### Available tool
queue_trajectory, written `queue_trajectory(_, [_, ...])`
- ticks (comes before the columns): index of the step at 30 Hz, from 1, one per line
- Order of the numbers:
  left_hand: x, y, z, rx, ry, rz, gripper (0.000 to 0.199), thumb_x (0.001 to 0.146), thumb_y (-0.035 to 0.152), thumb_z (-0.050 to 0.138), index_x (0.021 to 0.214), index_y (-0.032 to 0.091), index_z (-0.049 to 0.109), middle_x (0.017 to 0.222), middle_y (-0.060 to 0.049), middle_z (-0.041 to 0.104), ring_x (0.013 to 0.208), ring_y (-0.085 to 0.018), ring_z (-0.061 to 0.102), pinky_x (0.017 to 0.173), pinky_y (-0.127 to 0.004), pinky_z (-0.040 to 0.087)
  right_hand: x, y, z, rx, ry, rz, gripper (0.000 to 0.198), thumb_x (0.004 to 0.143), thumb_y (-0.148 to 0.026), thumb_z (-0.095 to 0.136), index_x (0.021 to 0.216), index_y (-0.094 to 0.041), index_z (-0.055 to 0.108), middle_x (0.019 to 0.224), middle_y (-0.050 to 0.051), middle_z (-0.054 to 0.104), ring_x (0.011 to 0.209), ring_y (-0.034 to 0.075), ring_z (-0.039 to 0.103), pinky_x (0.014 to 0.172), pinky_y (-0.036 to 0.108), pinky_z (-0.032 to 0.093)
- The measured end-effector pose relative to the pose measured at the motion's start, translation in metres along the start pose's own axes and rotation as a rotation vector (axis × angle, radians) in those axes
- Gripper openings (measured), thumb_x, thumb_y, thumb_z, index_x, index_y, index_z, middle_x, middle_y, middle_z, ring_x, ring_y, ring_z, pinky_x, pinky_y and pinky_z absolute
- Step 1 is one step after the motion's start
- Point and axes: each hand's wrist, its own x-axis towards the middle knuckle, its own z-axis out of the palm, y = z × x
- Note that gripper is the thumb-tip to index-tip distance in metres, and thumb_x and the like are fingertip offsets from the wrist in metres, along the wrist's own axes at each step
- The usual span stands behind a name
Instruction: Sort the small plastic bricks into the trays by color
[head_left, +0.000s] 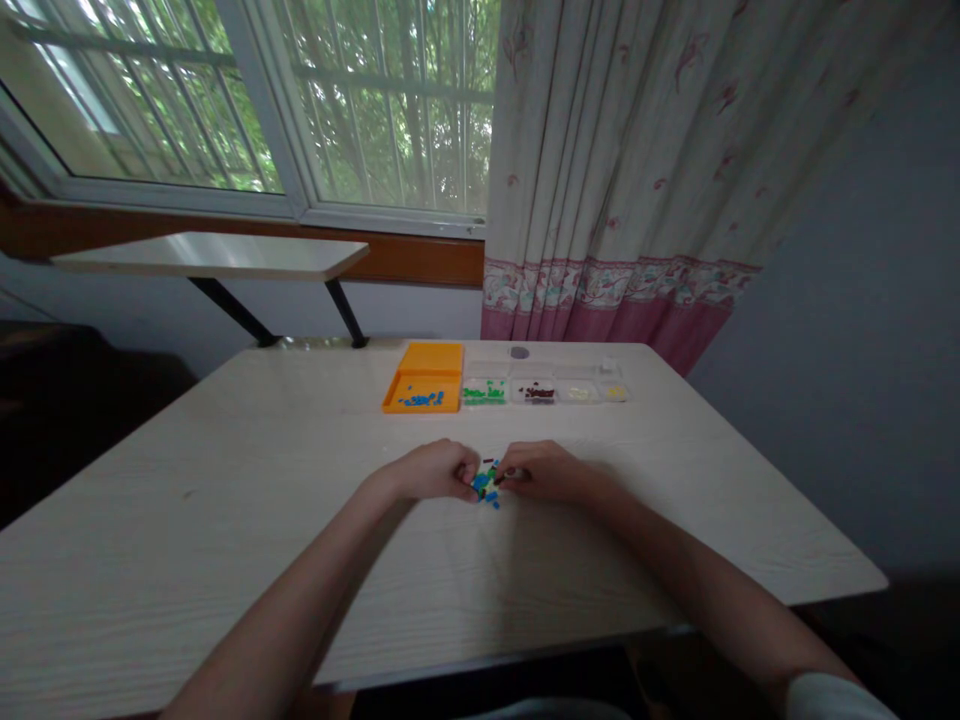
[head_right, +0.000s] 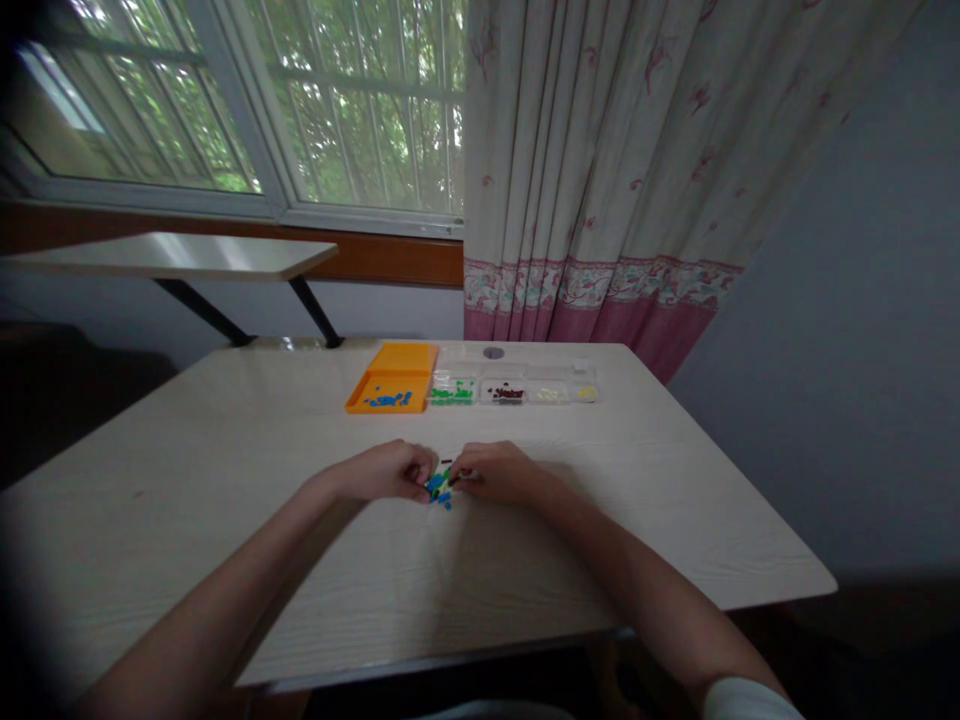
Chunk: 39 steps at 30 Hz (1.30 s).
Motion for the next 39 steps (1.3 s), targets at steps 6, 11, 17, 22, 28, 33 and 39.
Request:
queue_trajectory(6, [0.000,0.003,-0.002,-0.052,0.032,0.018,0.026,0.065,0.041,0.058,0.064,0.015,0.052,0.058,0.005,0.048,0.053,-0.007,0.038,0.050,-0.018,0.025,0.001,-0.001,0.003,0.035,0.061,-0.008,0.012,0.075,-0.023,0.054,0.084,-0.019,0.061,0.079,0.001,0.061,0.070,0.010,0.054,0.063,0.018,0.039])
queue_trajectory(11, [-0.002,0.012,-0.005,-0.107,0.109,0.025,0.024,0.068,0.037,0.054,0.062,0.014,0.052,0.054,0.005,0.044,0.051,-0.007,0.037,0.047,-0.018,0.024,0.001,-0.002,0.004,0.032,0.110,0.021,0.011,0.073,-0.021,0.055,0.083,-0.019,0.061,0.072,-0.001,0.061,0.060,0.008,0.052,0.059,0.018,0.038])
queue_trajectory(17, [-0.001,0.018,-0.004,-0.123,0.169,-0.018,0.016,0.069,0.029,0.052,0.066,0.015,0.057,0.054,0.004,0.047,0.050,-0.007,0.038,0.046,-0.017,0.023,0.002,-0.001,0.003,0.087,0.134,0.024,0.010,0.073,-0.018,0.055,0.082,-0.018,0.060,0.075,0.000,0.060,0.058,0.008,0.050,0.057,0.018,0.038])
queue_trajectory(22, [0.003,0.023,-0.001,-0.088,0.246,-0.005,0.020,0.071,0.031,0.052,0.082,0.017,0.062,0.055,0.004,0.048,0.050,-0.008,0.039,0.048,-0.018,0.024,0.004,0.000,0.004,0.135,0.208,0.051,0.010,0.072,-0.020,0.057,0.081,-0.017,0.055,0.075,-0.001,0.058,0.053,0.006,0.046,0.053,0.017,0.036])
queue_trajectory(28, [0.005,0.027,0.002,-0.075,0.310,-0.012,0.026,0.074,0.035,0.049,0.089,0.018,0.061,0.052,0.004,0.045,0.048,-0.007,0.039,0.047,-0.018,0.023,0.004,0.002,0.006,0.141,0.253,0.121,0.012,0.073,-0.027,0.057,0.079,-0.017,0.054,0.071,-0.002,0.057,0.051,0.006,0.044,0.051,0.016,0.034])
queue_trajectory(33, [0.006,0.026,0.003,-0.088,0.356,-0.010,0.024,0.074,0.033,0.050,0.090,0.018,0.061,0.051,0.005,0.043,0.048,-0.007,0.039,0.047,-0.018,0.023,0.004,0.001,0.006,0.136,0.275,0.115,0.015,0.075,-0.032,0.056,0.080,-0.018,0.054,0.074,-0.002,0.059,0.050,0.005,0.045,0.051,0.017,0.035])
queue_trajectory(39, [0.005,0.029,0.001,-0.127,0.454,-0.032,0.024,0.075,0.034,0.049,0.087,0.017,0.061,0.048,0.006,0.037,0.046,-0.006,0.034,0.046,-0.018,0.021,0.005,0.005,0.007,0.054,0.380,0.160,0.024,0.074,-0.038,0.056,0.090,-0.020,0.057,0.082,0.001,0.061,0.054,0.007,0.049,0.052,0.018,0.037])
